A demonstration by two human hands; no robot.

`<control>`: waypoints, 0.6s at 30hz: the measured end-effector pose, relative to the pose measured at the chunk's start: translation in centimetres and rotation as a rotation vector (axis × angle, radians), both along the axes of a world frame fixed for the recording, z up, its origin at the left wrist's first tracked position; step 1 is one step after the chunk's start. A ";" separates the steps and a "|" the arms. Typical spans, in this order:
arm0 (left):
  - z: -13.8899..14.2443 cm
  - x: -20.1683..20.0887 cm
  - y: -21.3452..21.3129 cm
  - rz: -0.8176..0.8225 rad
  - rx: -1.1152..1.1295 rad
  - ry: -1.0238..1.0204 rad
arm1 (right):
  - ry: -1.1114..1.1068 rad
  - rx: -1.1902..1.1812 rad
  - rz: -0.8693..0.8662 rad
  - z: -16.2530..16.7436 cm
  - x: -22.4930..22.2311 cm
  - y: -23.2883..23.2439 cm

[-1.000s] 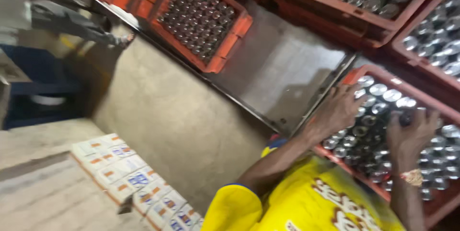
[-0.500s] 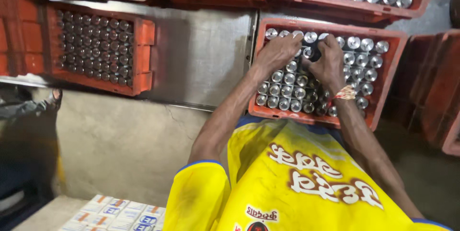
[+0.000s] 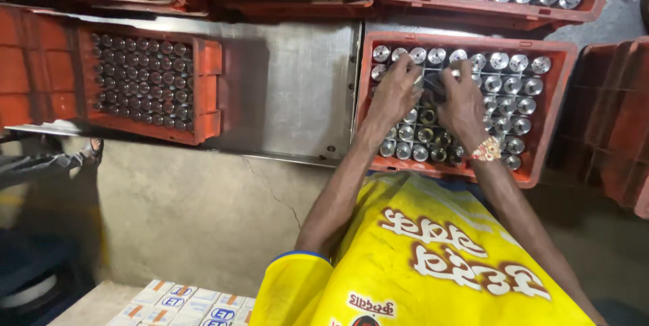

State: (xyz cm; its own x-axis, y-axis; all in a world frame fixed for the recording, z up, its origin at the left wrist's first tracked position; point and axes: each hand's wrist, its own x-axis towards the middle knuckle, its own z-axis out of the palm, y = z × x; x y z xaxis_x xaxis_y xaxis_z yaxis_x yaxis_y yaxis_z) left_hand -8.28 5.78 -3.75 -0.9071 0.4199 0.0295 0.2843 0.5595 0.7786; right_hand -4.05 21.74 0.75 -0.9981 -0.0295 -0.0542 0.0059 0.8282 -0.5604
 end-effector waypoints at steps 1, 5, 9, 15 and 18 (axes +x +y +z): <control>0.1 0.0 -0.1 -0.002 -0.001 0.061 | 0.036 0.020 0.029 -0.3 -0.1 0.2; 1.0 0.2 0.1 -0.006 -0.057 0.058 | 0.073 -0.165 -0.120 -0.8 1.0 2.4; 1.2 0.2 3.4 -0.158 -0.117 0.174 | -0.005 0.027 -0.324 -1.1 2.6 5.3; -0.5 -2.5 7.9 -0.411 -0.255 0.419 | 0.049 0.190 -0.235 -2.6 2.0 5.5; -0.2 -3.2 8.0 -0.451 -0.316 0.306 | -0.023 0.158 -0.224 -2.1 1.2 5.6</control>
State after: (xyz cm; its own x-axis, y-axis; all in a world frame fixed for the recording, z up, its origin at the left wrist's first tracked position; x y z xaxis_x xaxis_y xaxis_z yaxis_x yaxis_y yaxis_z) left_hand -11.52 13.81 -3.91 -0.6087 0.7902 0.0714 0.7298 0.5222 0.4413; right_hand -2.87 27.32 -1.35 -0.9771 0.2030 -0.0636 0.2106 0.8819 -0.4218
